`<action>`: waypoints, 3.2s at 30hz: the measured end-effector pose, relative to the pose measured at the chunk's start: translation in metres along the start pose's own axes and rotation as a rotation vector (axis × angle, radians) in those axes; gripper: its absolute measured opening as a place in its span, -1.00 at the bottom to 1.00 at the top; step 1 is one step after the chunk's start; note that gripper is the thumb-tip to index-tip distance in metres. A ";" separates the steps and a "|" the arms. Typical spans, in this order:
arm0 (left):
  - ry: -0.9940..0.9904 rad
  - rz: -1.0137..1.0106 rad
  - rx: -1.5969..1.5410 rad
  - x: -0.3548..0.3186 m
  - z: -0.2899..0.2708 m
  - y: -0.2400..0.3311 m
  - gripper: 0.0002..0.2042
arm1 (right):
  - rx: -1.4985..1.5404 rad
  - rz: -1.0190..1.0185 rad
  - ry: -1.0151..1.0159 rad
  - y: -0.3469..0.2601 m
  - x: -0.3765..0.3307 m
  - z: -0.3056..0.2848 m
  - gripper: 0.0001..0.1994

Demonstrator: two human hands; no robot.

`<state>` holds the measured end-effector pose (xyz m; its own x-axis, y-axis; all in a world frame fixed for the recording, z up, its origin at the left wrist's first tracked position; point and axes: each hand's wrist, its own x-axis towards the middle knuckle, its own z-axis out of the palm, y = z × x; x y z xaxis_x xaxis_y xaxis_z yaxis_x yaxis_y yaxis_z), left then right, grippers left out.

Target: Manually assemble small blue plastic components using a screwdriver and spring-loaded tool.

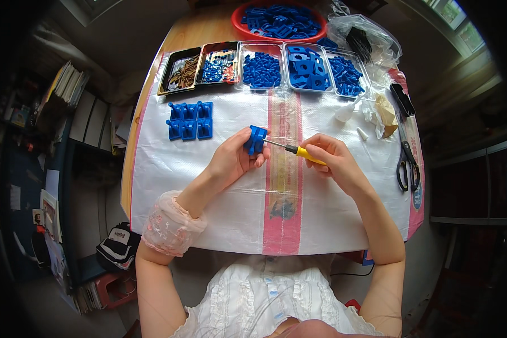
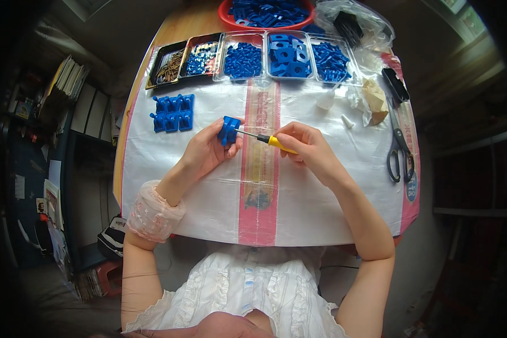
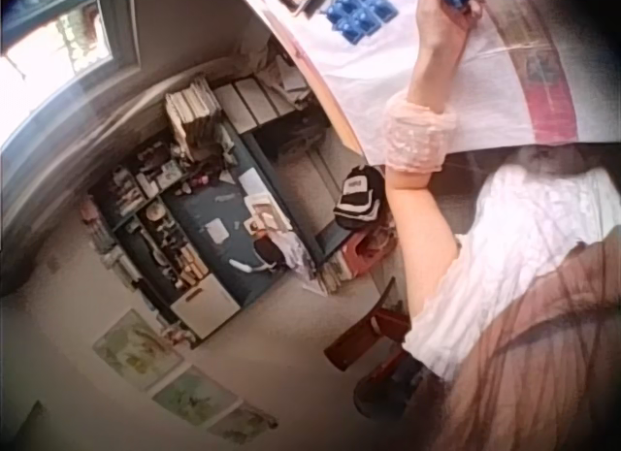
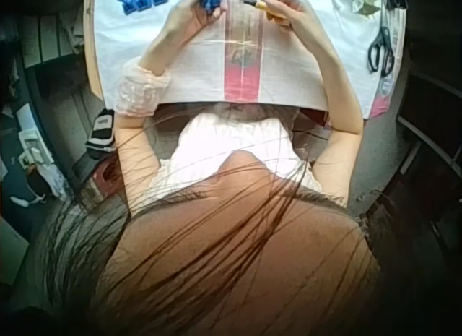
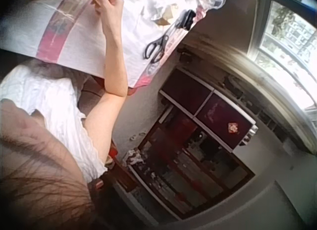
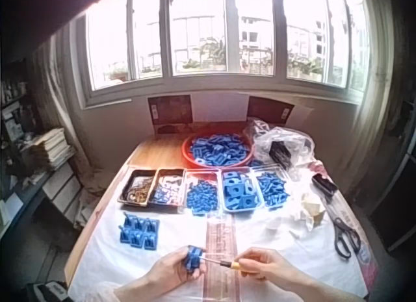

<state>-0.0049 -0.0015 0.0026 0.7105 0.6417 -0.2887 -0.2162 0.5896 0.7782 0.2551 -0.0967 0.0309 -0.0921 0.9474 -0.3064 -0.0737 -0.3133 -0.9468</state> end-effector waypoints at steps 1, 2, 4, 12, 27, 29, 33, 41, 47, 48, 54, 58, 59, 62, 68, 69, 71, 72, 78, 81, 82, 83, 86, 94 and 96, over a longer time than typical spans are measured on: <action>0.000 0.004 0.005 0.000 0.000 0.000 -0.50 | 0.134 0.079 -0.027 -0.002 0.000 -0.002 -0.76; -0.003 0.003 0.005 0.000 -0.001 -0.001 -0.50 | 0.154 0.078 -0.023 -0.001 0.001 -0.002 -0.75; -0.008 0.002 0.006 0.000 -0.002 -0.001 -0.50 | 0.195 0.074 -0.015 0.002 0.003 -0.002 -0.74; 0.000 -0.013 -0.030 0.000 -0.002 0.002 -0.51 | -0.157 -0.171 0.088 0.006 0.000 0.006 -0.79; 0.000 -0.027 -0.013 0.000 0.000 0.002 -0.49 | -0.590 -0.293 0.116 0.014 0.000 0.006 -0.77; 0.005 -0.028 -0.007 0.000 0.000 0.002 -0.49 | -0.613 -0.324 0.131 0.013 0.000 0.007 -0.77; 0.007 -0.018 -0.009 -0.001 0.001 0.003 -0.51 | -0.630 -0.364 0.151 0.005 -0.003 0.016 -0.77; 0.003 -0.020 -0.032 -0.001 -0.002 0.000 -0.50 | -0.648 -0.386 0.161 0.001 -0.006 0.021 -0.76; -0.002 -0.021 -0.036 0.001 -0.003 0.000 -0.50 | -0.774 -0.458 0.203 0.003 -0.005 0.016 -0.81; -0.002 -0.019 -0.033 0.001 -0.002 0.001 -0.50 | -0.763 -0.512 0.213 0.008 -0.003 0.016 -0.82; 0.011 -0.021 -0.013 0.000 0.000 0.001 -0.51 | -0.858 -0.536 0.257 0.009 -0.004 0.019 -0.80; 0.003 -0.023 -0.017 0.001 -0.001 0.000 -0.51 | -0.780 -0.557 0.248 0.014 -0.003 0.018 -0.80; 0.004 -0.022 -0.020 0.000 -0.001 0.001 -0.51 | -0.785 -0.581 0.241 0.013 -0.003 0.019 -0.80; 0.002 -0.019 -0.026 0.000 -0.001 0.001 -0.51 | -0.798 -0.601 0.221 0.010 -0.004 0.020 -0.82; 0.001 -0.018 -0.018 0.000 -0.001 0.001 -0.50 | -0.958 -0.622 0.211 0.011 -0.002 0.016 -0.84; 0.004 -0.021 -0.015 0.000 -0.001 0.000 -0.50 | -0.977 -0.616 0.216 0.011 -0.002 0.016 -0.83; 0.003 -0.024 -0.013 0.001 -0.001 0.000 -0.50 | -0.983 -0.605 0.214 0.013 -0.002 0.015 -0.83; -0.001 -0.024 -0.013 0.001 -0.002 -0.001 -0.50 | -0.969 -0.600 0.208 0.015 -0.002 0.015 -0.83; -0.003 -0.021 -0.021 0.000 -0.002 0.000 -0.50 | -0.873 -0.637 0.206 0.011 -0.004 0.020 -0.85; -0.008 -0.016 -0.022 -0.001 -0.002 0.002 -0.50 | -0.890 -0.632 0.196 0.010 -0.003 0.017 -0.83; -0.012 -0.014 -0.022 -0.001 -0.001 0.002 -0.50 | -0.903 -0.625 0.192 0.011 -0.003 0.016 -0.82; -0.014 -0.011 -0.029 0.000 -0.001 0.002 -0.51 | -0.910 -0.632 0.203 0.012 -0.002 0.016 -0.83; -0.009 -0.012 -0.031 0.000 -0.001 0.002 -0.52 | -0.960 -0.666 0.233 0.013 -0.001 0.016 -0.83; 0.006 -0.017 -0.005 0.000 0.000 0.001 -0.49 | -0.956 -0.714 0.241 0.018 0.000 0.017 -0.83; 0.000 -0.008 -0.011 0.000 -0.001 0.001 -0.51 | -0.915 -0.717 0.258 0.015 -0.001 0.020 -0.84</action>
<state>-0.0059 -0.0003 0.0026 0.7122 0.6368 -0.2955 -0.2176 0.6004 0.7695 0.2341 -0.1040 0.0187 -0.1086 0.9055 0.4102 0.7189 0.3565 -0.5967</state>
